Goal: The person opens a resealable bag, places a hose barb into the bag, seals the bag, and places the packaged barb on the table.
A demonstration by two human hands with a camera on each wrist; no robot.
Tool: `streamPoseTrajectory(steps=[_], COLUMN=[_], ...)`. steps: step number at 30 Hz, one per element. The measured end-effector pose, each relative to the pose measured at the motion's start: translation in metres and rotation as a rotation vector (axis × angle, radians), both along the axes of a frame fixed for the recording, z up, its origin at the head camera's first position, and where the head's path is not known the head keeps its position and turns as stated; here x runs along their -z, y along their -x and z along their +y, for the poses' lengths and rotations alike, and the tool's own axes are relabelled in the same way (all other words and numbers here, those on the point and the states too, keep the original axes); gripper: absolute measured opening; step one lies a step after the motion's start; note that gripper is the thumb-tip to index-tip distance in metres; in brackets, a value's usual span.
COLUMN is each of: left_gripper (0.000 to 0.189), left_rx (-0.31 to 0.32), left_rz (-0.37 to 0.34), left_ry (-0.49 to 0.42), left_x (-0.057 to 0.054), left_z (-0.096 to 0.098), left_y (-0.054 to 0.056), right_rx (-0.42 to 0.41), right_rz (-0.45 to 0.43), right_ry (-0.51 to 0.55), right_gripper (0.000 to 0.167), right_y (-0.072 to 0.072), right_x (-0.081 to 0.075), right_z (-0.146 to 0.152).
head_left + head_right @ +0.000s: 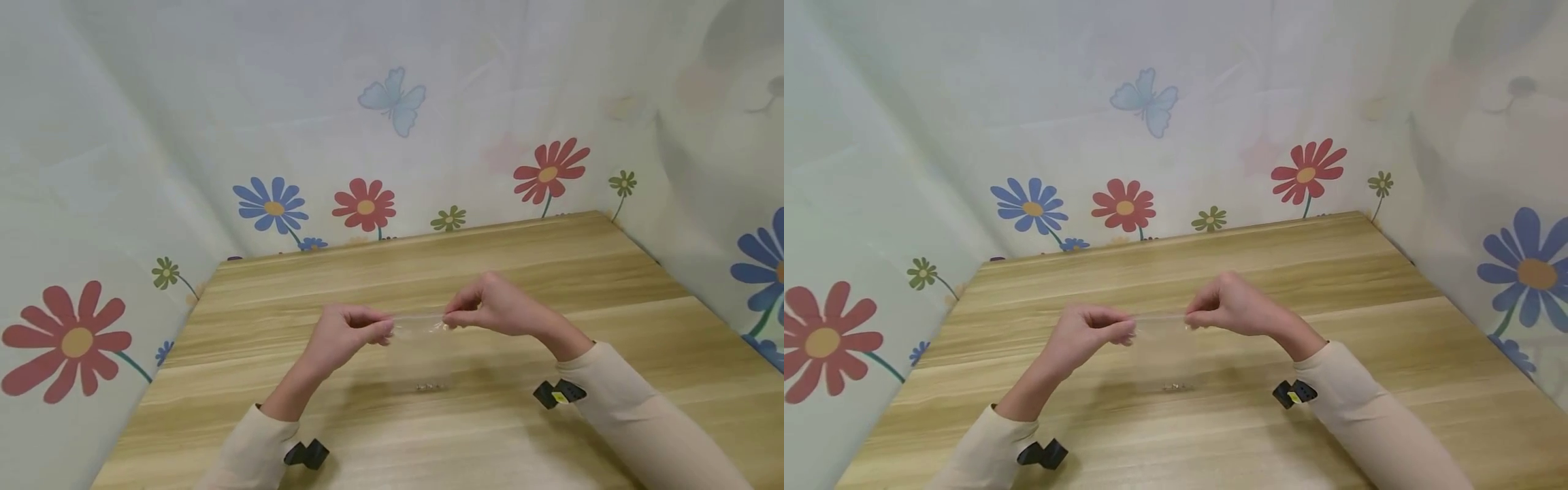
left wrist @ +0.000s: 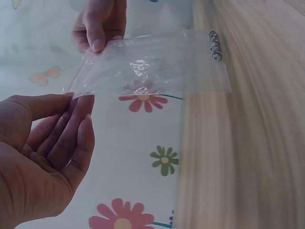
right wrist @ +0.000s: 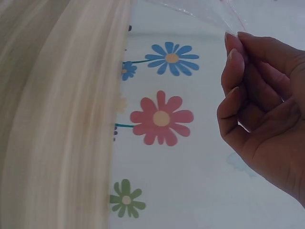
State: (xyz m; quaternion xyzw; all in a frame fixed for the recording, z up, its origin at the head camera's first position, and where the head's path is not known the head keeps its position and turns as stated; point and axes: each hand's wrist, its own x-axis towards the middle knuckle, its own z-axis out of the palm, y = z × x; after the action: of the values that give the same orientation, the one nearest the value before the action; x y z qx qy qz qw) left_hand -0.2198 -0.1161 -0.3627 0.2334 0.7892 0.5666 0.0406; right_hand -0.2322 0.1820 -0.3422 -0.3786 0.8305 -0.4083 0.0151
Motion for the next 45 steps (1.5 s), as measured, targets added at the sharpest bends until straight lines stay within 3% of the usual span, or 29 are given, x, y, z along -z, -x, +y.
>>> streamPoseTrajectory(steps=[7,14,18,24,30,34,40,45], left_gripper=[0.027,0.029,0.027,0.019,0.010,0.010,0.012,0.010], left_rx=[-0.060,-0.067,-0.060,-0.115,-0.179,-0.195,-0.203,-0.189], left_rz=[-0.107,-0.106,-0.112,-0.145,-0.186,-0.165,-0.168,-0.188], left_ry=[0.075,0.155,0.235,0.311,0.392,0.456,0.536,0.542], left_x=[0.017,0.032,0.040,0.051,0.059,0.059,0.055,0.054], left_z=[0.002,-0.001,-0.001,0.004,0.010,0.015,0.019,0.018], left_y=[0.018,0.051,0.068,0.086,0.097,0.102,0.105,0.104], right_rx=[0.030,0.095,0.092,0.092,0.138,0.181,0.210,0.225], right_rz=[-0.056,-0.076,-0.143,-0.211,-0.208,-0.171,-0.205,-0.220], right_ry=[-0.030,-0.121,-0.198,-0.265,-0.333,-0.388,-0.416,-0.386], right_gripper=[0.011,0.012,0.012,0.016,0.013,0.012,0.015,0.015], right_y=[0.015,0.051,0.073,0.089,0.101,0.106,0.109,0.109], right_x=[0.014,0.029,0.042,0.057,0.061,0.059,0.061,0.065], right_z=[0.000,-0.011,-0.017,-0.022,-0.029,-0.032,-0.035,-0.034])
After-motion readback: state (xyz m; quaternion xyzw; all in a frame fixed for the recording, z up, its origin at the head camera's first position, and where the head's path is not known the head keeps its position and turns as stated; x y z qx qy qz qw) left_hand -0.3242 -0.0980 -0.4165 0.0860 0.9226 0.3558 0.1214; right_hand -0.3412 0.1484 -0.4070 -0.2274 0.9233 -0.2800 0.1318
